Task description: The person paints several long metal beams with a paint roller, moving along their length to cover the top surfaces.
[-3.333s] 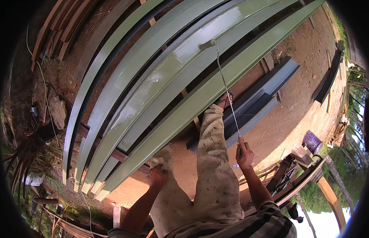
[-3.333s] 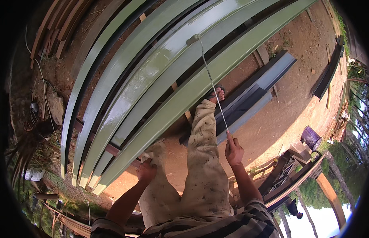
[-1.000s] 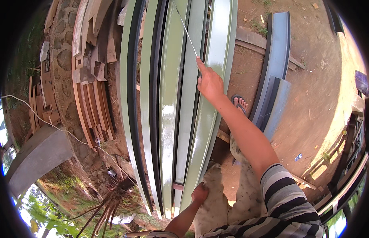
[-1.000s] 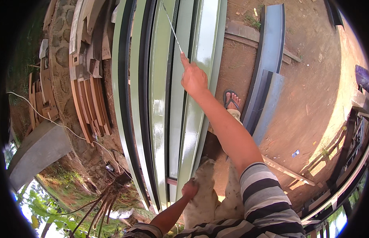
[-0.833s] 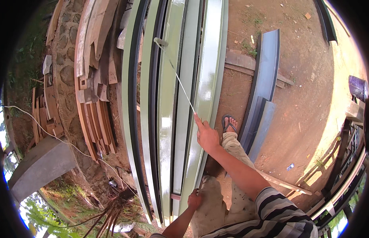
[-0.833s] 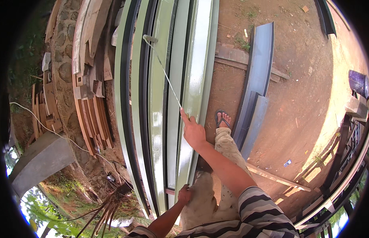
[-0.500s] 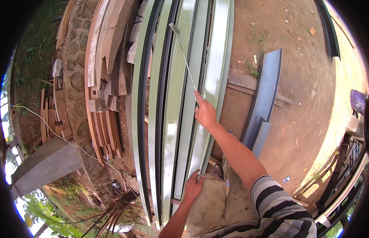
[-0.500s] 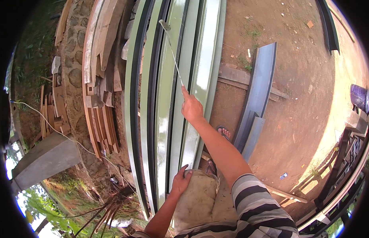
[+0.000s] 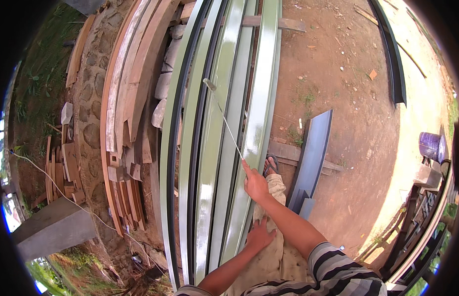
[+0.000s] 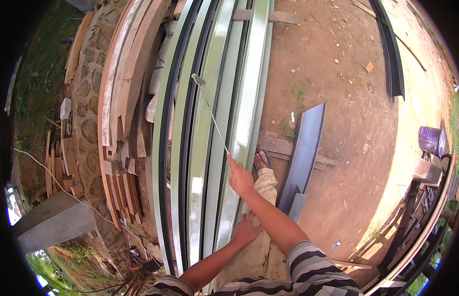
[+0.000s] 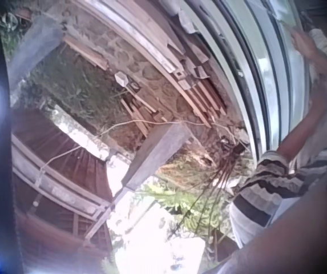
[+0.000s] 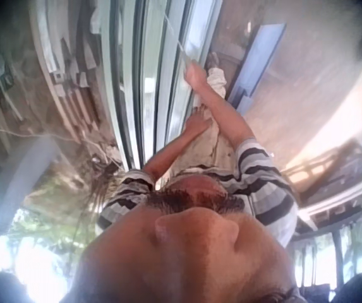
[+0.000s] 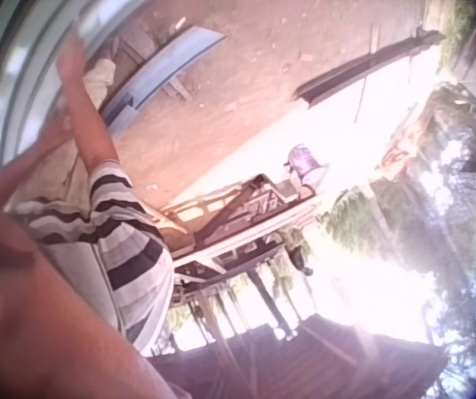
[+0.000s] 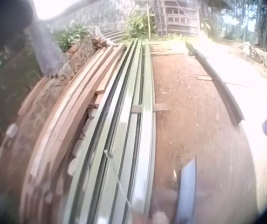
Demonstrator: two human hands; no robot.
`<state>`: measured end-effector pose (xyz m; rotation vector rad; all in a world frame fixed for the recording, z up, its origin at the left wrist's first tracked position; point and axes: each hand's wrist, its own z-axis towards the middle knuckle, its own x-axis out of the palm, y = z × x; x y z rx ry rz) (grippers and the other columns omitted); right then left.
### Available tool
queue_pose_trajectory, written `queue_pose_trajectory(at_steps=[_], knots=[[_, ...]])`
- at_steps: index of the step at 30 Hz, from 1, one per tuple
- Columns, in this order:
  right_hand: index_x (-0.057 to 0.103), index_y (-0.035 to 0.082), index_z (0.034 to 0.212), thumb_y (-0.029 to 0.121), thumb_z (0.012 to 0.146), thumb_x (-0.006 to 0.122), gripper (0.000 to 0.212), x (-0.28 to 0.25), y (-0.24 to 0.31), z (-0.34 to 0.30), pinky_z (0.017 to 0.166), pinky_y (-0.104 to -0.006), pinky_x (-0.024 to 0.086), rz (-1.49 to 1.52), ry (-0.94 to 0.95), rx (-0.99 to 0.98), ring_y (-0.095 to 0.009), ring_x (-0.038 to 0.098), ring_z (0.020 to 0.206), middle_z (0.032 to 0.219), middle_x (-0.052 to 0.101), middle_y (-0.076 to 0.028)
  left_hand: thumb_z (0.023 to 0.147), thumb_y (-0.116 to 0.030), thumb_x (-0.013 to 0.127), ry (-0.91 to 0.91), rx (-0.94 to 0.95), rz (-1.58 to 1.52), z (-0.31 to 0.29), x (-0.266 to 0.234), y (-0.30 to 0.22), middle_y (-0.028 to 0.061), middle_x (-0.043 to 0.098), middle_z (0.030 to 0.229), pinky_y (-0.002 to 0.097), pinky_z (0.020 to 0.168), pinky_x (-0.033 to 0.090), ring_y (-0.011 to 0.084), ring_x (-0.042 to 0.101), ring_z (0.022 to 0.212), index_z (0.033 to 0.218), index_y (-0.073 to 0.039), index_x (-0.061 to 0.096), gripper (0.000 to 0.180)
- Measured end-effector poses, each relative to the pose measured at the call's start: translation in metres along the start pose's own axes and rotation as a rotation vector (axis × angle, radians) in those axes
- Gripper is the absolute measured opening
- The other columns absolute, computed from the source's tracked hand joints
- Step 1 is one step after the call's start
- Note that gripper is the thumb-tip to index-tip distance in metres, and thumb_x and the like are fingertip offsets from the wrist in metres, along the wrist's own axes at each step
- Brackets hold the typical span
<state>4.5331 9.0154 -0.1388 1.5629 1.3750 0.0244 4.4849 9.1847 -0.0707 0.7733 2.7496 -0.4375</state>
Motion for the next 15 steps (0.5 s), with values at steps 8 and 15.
queue_pose_trajectory(at_steps=[8, 15], knots=[[0.041, 0.012, 0.158, 0.002, 0.086, 0.064, 0.076, -0.181, 0.04, 0.276, 0.086, -0.0539, 0.055, 0.062, -0.258, -0.057, -0.044, 0.069, 0.094, 0.102, 0.07, -0.027, 0.097, -0.046, 0.057, 0.045, 0.0, 0.086, 0.049, -0.057, -0.039, 0.0267, 0.051, 0.147, 0.056, 0.101, 0.052, 0.0468, 0.061, 0.124, 0.151, -0.014, 0.046, 0.064], [0.026, 0.015, 0.165, 0.007, 0.089, 0.063, 0.085, -0.151, 0.033, 0.226, 0.09, -0.053, 0.054, 0.086, -0.162, -0.096, -0.043, 0.068, 0.1, 0.11, 0.069, -0.024, 0.097, -0.041, 0.053, 0.148, -0.002, 0.071, 0.063, -0.1, -0.068, 0.0261, 0.052, 0.142, 0.0578, 0.1, 0.052, 0.0478, 0.063, 0.119, 0.151, -0.015, 0.047, 0.06]])
